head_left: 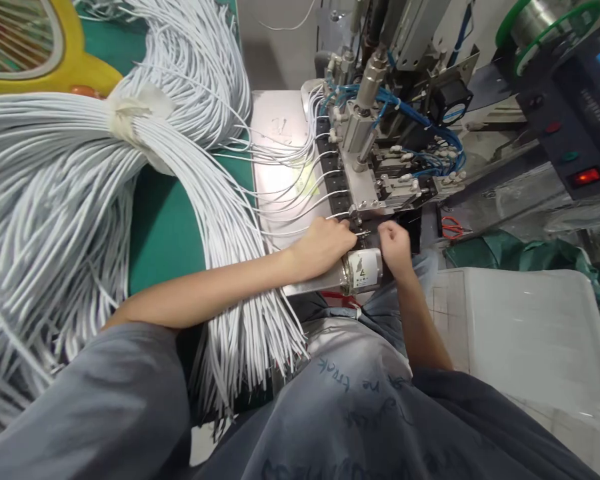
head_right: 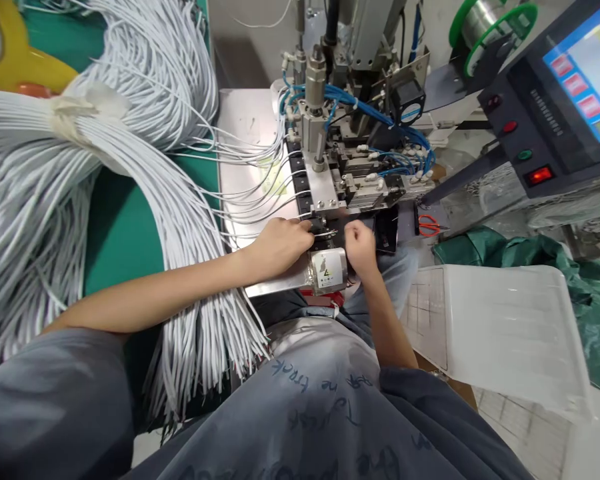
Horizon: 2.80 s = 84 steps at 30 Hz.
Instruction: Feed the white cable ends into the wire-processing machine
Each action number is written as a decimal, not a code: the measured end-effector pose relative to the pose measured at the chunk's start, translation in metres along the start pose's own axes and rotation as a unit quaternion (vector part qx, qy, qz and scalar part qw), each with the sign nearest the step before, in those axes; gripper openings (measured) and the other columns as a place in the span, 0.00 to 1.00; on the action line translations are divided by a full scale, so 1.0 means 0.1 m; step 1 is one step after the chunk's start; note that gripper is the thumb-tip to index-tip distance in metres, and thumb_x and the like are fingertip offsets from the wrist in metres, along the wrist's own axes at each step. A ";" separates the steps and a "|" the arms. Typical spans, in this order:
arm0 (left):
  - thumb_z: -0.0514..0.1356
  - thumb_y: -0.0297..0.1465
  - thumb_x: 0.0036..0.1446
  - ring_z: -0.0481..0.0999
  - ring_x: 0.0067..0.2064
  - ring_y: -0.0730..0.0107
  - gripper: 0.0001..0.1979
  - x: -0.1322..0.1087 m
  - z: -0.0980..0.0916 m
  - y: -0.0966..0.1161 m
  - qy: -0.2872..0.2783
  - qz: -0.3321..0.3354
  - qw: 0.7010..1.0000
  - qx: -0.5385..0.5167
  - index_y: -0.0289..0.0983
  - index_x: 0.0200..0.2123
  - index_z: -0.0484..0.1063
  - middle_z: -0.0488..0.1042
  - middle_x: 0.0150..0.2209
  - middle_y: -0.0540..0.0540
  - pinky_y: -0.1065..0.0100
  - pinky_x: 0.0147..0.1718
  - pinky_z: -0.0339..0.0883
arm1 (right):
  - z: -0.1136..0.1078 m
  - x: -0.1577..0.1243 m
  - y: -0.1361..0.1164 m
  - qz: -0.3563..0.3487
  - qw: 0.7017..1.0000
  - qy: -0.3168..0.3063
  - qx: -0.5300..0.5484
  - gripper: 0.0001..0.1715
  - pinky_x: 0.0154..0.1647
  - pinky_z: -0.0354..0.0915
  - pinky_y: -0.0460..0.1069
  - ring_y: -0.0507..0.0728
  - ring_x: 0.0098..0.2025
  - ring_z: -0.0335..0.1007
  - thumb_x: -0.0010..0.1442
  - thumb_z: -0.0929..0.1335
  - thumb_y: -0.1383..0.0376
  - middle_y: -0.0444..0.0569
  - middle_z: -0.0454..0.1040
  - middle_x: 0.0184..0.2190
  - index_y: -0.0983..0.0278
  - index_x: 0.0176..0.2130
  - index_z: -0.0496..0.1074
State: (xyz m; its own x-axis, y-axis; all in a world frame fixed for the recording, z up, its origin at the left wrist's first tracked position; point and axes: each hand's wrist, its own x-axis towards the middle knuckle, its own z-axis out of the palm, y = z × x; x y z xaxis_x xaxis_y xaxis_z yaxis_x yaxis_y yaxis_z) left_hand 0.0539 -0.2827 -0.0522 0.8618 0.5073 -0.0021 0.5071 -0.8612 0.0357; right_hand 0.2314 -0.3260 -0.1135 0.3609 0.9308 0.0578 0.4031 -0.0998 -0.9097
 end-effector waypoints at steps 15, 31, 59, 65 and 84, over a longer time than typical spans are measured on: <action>0.45 0.14 0.54 0.73 0.32 0.62 0.18 -0.01 0.10 0.04 0.003 -0.129 0.992 0.006 0.25 0.40 0.73 0.74 0.31 0.33 0.68 0.23 0.50 | 0.66 -1.26 -0.38 0.032 0.919 -0.394 -0.010 0.09 0.25 0.56 0.45 0.50 0.23 0.61 0.54 0.61 0.70 0.41 0.67 0.19 0.64 0.27 0.69; 0.43 0.36 0.66 0.70 0.25 0.72 0.22 -0.04 -0.04 0.13 0.091 0.052 0.988 -0.114 0.33 0.30 0.73 0.73 0.26 0.45 0.69 0.22 0.51 | -0.12 -0.69 -0.53 -0.015 0.982 -0.168 -0.083 0.09 0.22 0.54 0.45 0.49 0.20 0.58 0.53 0.65 0.64 0.41 0.65 0.17 0.65 0.25 0.70; 0.49 0.32 0.62 0.68 0.26 0.73 0.12 -0.31 -0.92 -0.52 0.352 -0.142 0.908 -0.176 0.37 0.29 0.68 0.67 0.23 0.50 0.70 0.28 0.59 | 0.13 -1.05 -0.53 -0.027 0.945 -0.299 -0.128 0.12 0.30 0.62 0.46 0.52 0.27 0.69 0.56 0.62 0.69 0.41 0.73 0.24 0.61 0.39 0.71; 0.46 0.29 0.62 0.62 0.21 0.76 0.17 -0.22 -0.57 -0.07 0.097 0.006 0.976 -0.195 0.35 0.23 0.66 0.68 0.20 0.50 0.70 0.24 0.55 | -0.11 -0.82 -0.54 -0.032 0.956 -0.266 -0.124 0.09 0.30 0.62 0.46 0.50 0.24 0.66 0.55 0.63 0.68 0.41 0.72 0.22 0.62 0.38 0.70; 0.52 0.27 0.60 0.69 0.28 0.73 0.11 0.01 -0.04 -0.14 0.184 -0.001 0.947 -0.262 0.32 0.33 0.75 0.70 0.28 0.46 0.72 0.27 0.62 | 0.13 -0.27 -0.56 0.072 0.945 -0.019 0.318 0.13 0.33 0.68 0.49 0.51 0.27 0.67 0.48 0.70 0.58 0.46 0.73 0.26 0.64 0.32 0.71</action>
State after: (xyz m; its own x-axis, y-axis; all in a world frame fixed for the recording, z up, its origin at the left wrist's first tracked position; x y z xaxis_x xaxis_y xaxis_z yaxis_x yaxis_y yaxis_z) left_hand 0.0471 -0.2700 -0.0490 0.7472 0.5694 0.3428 0.3481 -0.7746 0.5281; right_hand 0.1881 -0.3409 -0.0694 0.3390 0.9366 -0.0885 -0.2392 -0.0051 -0.9710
